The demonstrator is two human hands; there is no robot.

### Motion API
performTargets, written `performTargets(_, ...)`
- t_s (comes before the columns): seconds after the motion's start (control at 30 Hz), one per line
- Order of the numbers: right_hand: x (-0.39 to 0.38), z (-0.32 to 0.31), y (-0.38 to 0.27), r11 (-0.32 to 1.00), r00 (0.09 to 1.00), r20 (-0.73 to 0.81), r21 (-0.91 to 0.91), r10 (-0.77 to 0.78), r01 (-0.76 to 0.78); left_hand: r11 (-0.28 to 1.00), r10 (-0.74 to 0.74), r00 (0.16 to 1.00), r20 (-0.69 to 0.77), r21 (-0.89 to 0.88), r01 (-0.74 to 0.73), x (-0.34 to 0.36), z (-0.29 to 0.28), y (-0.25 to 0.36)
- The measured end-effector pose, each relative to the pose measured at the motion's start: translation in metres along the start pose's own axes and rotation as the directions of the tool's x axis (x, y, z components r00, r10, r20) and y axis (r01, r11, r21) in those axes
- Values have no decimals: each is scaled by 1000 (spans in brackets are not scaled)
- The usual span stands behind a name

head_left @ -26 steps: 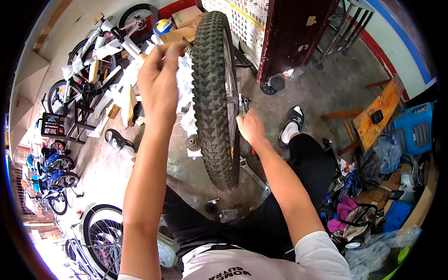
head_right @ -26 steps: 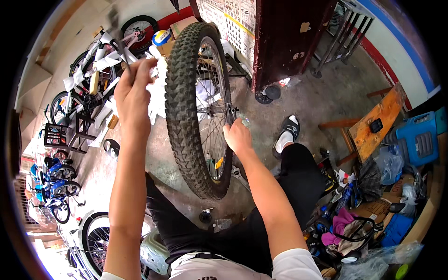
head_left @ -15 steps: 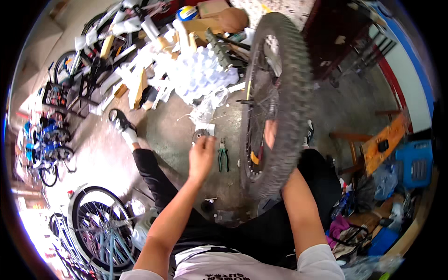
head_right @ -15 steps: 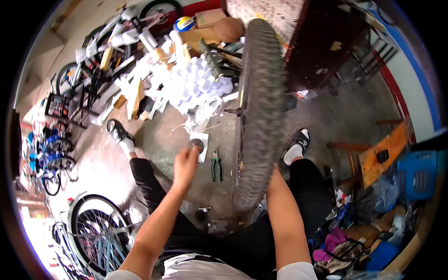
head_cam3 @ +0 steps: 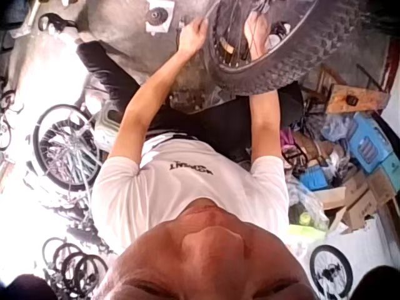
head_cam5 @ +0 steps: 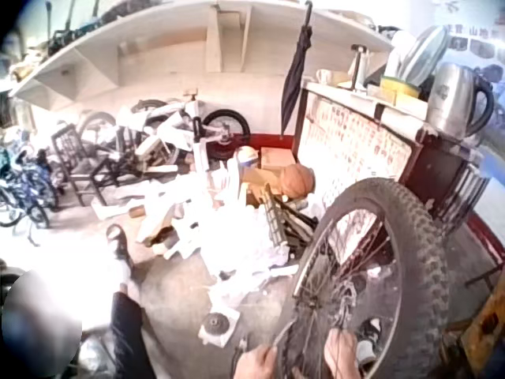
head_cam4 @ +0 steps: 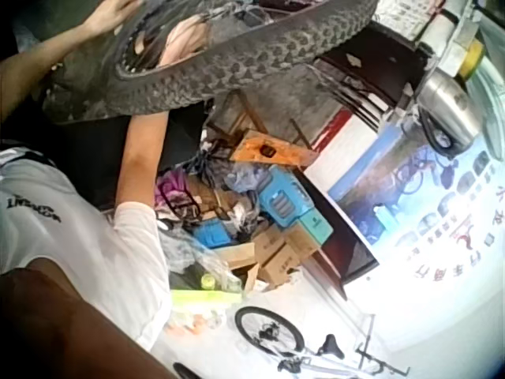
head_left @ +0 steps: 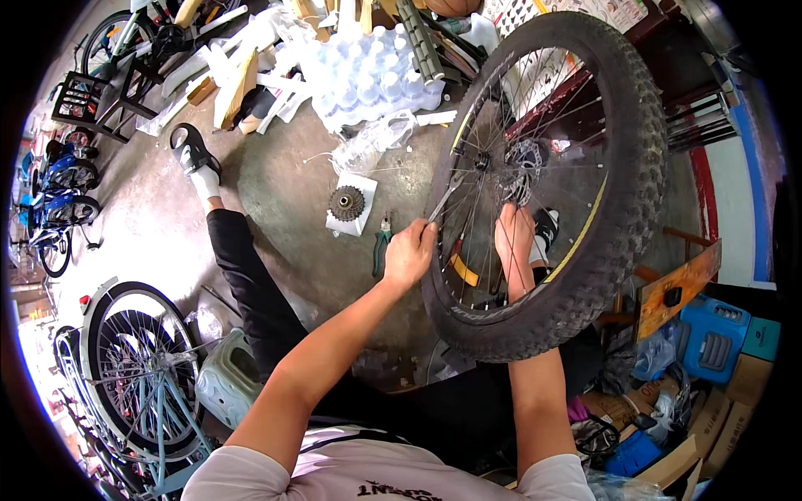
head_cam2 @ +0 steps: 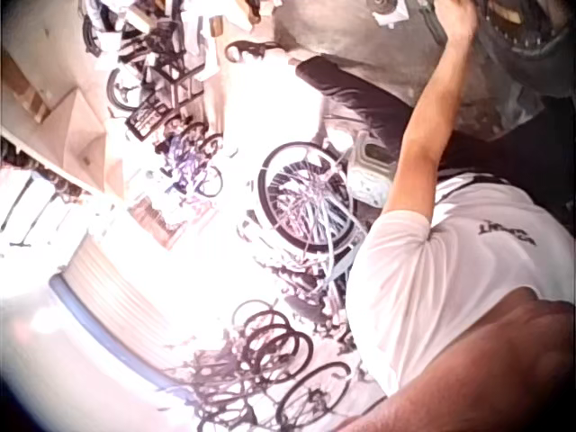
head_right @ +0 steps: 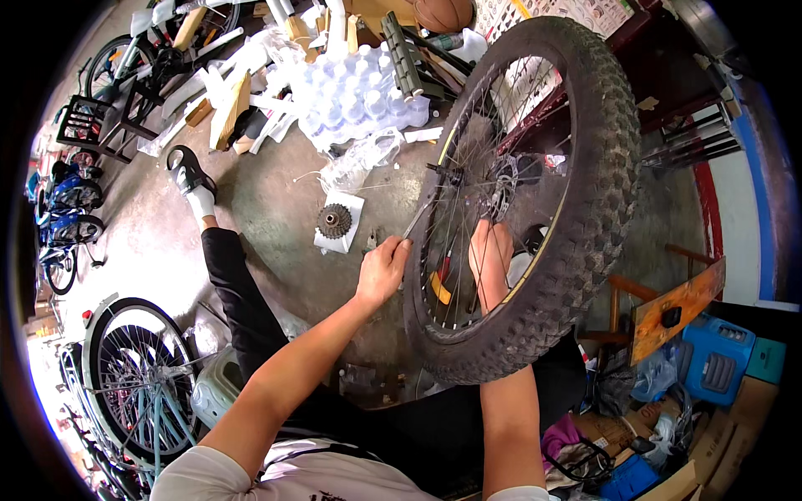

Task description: The person removes a cassette from a bicycle wheel by hand, uses an adjustable wrench on the axle components, and wipes the hub and spokes with a cloth while sitting on the floor.

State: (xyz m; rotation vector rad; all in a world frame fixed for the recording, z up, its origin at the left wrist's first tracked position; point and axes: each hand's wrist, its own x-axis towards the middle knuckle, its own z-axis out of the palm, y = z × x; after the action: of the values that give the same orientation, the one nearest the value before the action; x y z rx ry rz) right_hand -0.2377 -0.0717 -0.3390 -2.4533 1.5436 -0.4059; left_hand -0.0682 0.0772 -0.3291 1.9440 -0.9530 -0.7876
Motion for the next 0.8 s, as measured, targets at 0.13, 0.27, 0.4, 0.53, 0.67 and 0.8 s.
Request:
performTargets(0.13, 2, -1, -3, 993, 998, 43, -110, -46, 51, 999, 27, 999, -37, 27, -26, 10, 6, -11)
performTargets(0.27, 3, -7, -4, 963, 992, 99, -252, -78, 100, 998, 55, 997, -58, 9, -54, 26, 10, -14)
performTargets(0.4, 2, 9, 8, 1000, 999, -39, -5, -3, 3, 999, 32, 999, -10, -18, -32, 32, 14, -15)
performTargets(0.53, 3, 17, 7, 994, 996, -53, 89, 69, -64, 998, 54, 998, -22, -19, -54, 39, 14, -20)
performTargets(0.67, 2, 8, 5, 999, 999, 5, 19, 47, -47, 995, 79, 996, -36, -56, -81, 44, 14, -13)
performTargets(0.8, 5, -2, -4, 998, 998, 28, 30, 62, -63, 997, 54, 999, 1, -53, -54, 46, 14, -7)
